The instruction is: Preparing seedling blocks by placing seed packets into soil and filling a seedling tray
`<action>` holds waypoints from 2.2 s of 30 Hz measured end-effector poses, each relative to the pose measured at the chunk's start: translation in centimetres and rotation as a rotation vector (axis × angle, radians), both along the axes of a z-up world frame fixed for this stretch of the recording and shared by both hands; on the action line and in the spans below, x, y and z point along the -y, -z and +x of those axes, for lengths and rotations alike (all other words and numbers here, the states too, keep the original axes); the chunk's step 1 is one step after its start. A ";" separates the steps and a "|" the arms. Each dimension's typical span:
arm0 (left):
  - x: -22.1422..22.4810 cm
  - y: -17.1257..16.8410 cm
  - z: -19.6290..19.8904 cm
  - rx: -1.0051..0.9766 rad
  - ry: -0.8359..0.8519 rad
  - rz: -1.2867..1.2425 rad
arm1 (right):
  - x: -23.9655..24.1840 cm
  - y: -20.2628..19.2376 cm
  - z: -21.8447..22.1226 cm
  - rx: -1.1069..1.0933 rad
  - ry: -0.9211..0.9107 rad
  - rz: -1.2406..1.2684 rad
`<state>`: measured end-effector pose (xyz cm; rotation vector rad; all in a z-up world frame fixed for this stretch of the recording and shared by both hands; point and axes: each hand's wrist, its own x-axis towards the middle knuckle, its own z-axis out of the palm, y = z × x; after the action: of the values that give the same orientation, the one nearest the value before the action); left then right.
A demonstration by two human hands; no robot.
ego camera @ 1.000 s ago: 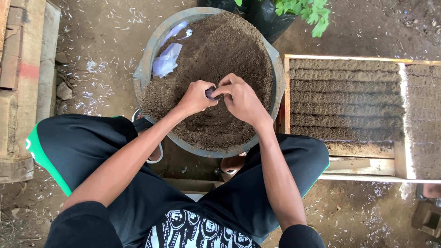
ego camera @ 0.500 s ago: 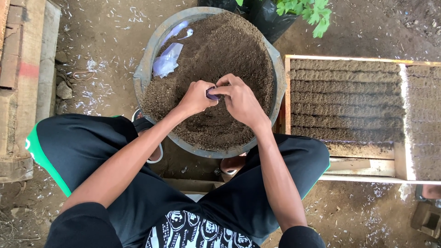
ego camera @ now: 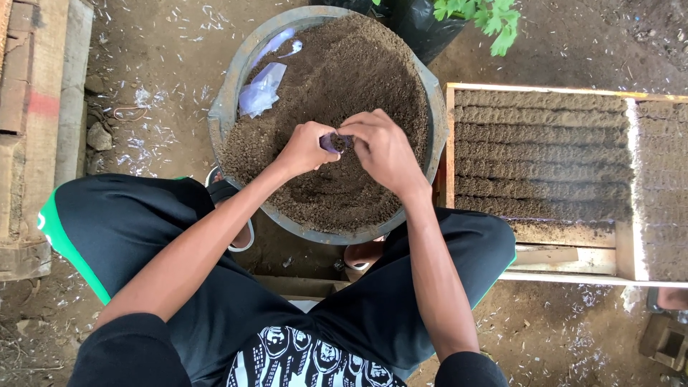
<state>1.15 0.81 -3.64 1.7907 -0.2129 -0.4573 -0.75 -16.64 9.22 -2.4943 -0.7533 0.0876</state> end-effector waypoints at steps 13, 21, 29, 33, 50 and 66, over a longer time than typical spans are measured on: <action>0.4 -3.6 -0.7 -0.264 -0.164 -0.365 | -2.2 7.3 -1.0 -0.529 0.131 -0.224; 0.3 -4.4 -0.8 0.014 -0.178 -0.221 | -1.3 19.4 -1.0 -0.313 0.182 -0.457; 0.8 -0.4 -0.6 0.127 -0.111 -0.071 | 0.6 7.3 0.5 -0.494 0.313 -0.183; 0.7 -0.4 -1.0 0.151 -0.071 0.052 | 0.4 -0.3 0.4 -0.435 0.383 0.110; 1.1 -0.8 -1.2 -0.109 -0.017 -0.194 | 1.1 0.0 0.1 -0.238 0.268 0.118; 0.3 -3.2 -2.1 -0.206 0.075 -0.323 | -1.0 1.1 0.2 -0.275 0.047 -0.186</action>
<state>-0.95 0.52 -0.42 1.4138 -0.1983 -0.6203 -0.51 -15.65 8.08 -2.5982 -0.5933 0.4937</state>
